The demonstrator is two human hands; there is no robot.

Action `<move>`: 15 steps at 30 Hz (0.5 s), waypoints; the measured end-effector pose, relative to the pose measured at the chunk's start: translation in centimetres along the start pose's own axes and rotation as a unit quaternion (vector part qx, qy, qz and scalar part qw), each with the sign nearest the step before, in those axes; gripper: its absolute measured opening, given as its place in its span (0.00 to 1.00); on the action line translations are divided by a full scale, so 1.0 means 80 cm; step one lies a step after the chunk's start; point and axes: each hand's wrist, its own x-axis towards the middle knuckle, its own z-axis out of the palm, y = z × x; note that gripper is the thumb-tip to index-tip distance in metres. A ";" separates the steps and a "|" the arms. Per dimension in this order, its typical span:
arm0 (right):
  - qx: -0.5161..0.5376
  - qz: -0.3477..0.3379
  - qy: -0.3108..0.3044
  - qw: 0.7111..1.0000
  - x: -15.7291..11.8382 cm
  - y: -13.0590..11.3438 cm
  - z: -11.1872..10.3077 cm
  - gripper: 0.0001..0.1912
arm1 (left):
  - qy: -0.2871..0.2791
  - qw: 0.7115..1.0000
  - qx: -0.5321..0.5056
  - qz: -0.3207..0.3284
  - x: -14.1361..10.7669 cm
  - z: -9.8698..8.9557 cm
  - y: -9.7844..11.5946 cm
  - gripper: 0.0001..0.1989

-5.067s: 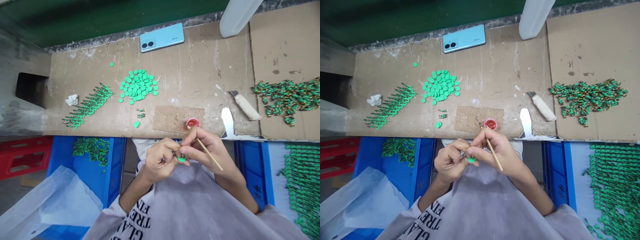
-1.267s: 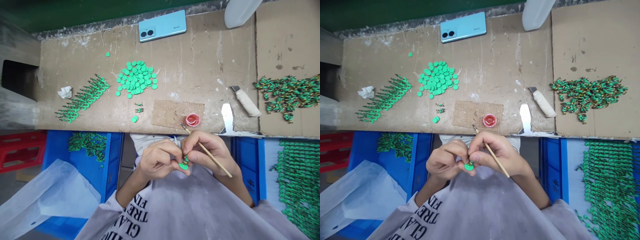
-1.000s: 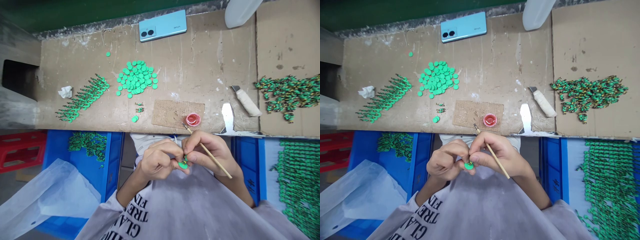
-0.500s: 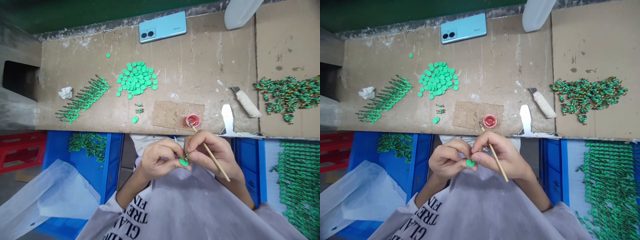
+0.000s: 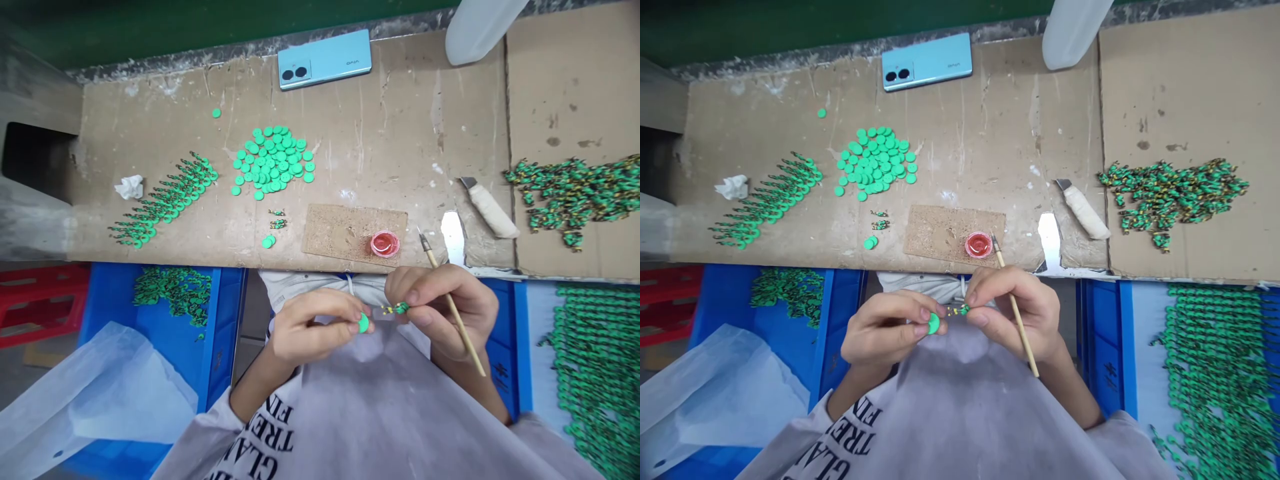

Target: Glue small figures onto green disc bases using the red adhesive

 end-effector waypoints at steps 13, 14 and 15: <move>-0.021 0.026 -0.041 0.999 0.005 -0.006 0.006 0.04 | -0.077 0.992 0.085 -0.061 0.010 -0.004 0.022 0.16; -0.025 0.025 -0.032 0.999 0.005 -0.005 0.006 0.04 | -0.073 0.991 0.090 -0.062 0.010 -0.004 0.018 0.14; -0.028 0.021 -0.021 0.999 0.004 -0.005 0.005 0.04 | -0.060 0.992 0.099 -0.048 0.009 -0.005 0.012 0.11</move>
